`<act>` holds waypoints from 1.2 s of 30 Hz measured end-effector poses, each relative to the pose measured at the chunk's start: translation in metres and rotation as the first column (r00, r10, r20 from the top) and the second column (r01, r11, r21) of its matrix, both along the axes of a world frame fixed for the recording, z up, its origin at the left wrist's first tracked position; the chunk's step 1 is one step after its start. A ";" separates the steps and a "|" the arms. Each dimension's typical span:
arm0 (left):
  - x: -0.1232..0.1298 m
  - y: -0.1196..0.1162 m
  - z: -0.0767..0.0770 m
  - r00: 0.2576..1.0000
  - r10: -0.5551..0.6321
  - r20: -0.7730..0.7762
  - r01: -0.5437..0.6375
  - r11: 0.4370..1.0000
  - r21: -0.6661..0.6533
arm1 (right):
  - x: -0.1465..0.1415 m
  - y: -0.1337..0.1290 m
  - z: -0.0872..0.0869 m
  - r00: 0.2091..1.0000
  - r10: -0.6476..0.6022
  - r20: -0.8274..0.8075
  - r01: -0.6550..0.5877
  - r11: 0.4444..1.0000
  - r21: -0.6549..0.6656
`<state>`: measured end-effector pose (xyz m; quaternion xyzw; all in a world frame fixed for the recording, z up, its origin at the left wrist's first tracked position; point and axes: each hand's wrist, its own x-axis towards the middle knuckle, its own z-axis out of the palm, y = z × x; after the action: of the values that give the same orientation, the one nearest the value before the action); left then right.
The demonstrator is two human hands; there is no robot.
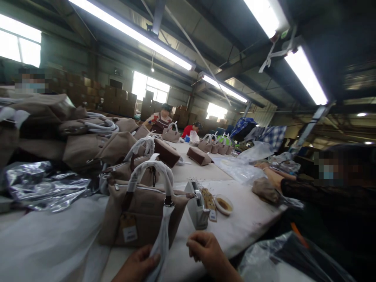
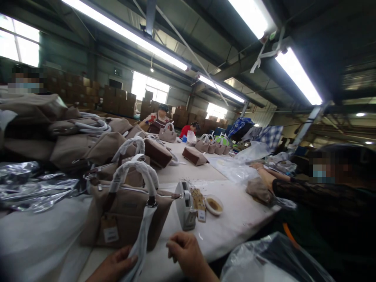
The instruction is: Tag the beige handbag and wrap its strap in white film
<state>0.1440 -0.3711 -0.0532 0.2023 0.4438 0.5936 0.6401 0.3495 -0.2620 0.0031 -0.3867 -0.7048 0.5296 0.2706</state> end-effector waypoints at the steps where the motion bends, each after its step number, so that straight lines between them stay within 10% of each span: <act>1: 0.001 0.000 0.000 1.000 -0.002 -0.004 0.002 1.000 0.016 | -0.009 -0.014 0.010 0.997 0.082 -0.005 -0.082 0.997 0.010; 5: 0.003 -0.003 0.002 1.000 0.003 -0.026 -0.001 0.997 0.079 | -0.042 -0.055 0.024 0.964 0.230 0.134 -0.252 0.949 0.191; 10: 0.003 -0.008 0.012 0.974 0.104 -0.200 -0.086 0.992 0.097 | -0.061 -0.060 0.002 0.928 -0.080 0.364 -0.109 0.876 0.469; 17: 0.003 -0.007 0.009 0.957 0.122 -0.263 -0.095 0.989 0.116 | -0.065 -0.054 -0.007 0.865 -0.227 0.448 -0.035 0.863 0.504; 36: 0.008 -0.017 0.025 0.994 0.082 0.066 -0.086 0.995 0.054 | -0.045 -0.052 -0.002 0.939 -0.091 0.332 -0.054 0.914 0.402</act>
<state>0.1522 -0.3882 -0.0287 0.1826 0.4144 0.6386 0.6223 0.3046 -0.3141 0.0010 -0.4156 -0.8316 0.2936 0.2225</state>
